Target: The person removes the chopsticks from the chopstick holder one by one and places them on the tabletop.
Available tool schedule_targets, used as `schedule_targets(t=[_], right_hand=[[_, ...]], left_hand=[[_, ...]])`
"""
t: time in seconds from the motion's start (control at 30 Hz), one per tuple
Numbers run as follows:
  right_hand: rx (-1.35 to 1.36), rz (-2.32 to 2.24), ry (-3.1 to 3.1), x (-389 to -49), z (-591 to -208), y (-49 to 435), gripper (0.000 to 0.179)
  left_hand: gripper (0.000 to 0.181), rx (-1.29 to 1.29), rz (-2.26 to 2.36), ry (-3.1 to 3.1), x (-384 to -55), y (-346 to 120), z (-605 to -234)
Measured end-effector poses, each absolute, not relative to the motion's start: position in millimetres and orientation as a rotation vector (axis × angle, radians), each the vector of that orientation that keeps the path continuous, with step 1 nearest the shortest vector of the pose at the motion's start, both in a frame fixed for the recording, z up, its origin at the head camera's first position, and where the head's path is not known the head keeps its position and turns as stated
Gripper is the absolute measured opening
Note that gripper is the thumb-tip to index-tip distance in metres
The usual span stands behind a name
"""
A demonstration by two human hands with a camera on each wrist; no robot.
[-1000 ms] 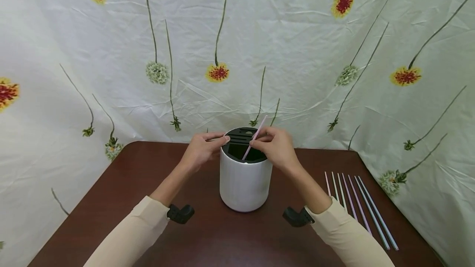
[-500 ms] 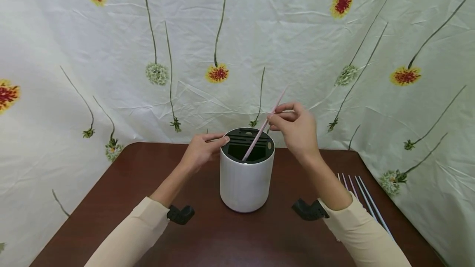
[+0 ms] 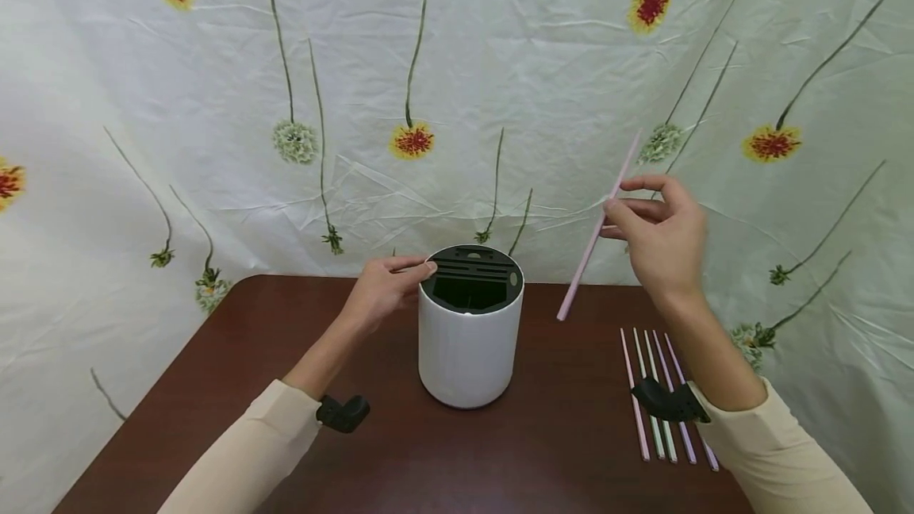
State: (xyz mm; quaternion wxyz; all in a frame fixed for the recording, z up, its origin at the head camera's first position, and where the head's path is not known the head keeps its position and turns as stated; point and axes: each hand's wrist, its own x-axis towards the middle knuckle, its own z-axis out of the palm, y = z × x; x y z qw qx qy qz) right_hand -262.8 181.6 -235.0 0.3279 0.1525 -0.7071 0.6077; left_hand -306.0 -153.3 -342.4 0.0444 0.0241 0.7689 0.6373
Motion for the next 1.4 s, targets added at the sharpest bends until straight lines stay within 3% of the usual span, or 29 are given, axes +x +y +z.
schedule_targets(t=[0.2, 0.67, 1.13, 1.4], right_hand=[[0.231, 1.42, -2.054, -268.7, -279.4, 209.9, 0.026], [0.033, 1.075, -2.549, -276.1, -392.8, 260.9, 0.024], [0.008, 1.006, -2.667, -284.9, -439.8, 266.2, 0.028], [0.009, 0.908, -2.724, -290.6, -453.2, 264.9, 0.022]], left_hand=[[0.054, 0.071, 1.947, 2.352, -306.6, -156.2, -343.8], [0.052, 0.063, 1.96, 2.338, -305.2, -152.4, -340.8], [0.051, 0.064, 1.952, 2.358, -304.4, -155.0, -341.6], [0.051, 0.061, 1.956, 2.358, -303.9, -153.9, -341.3]])
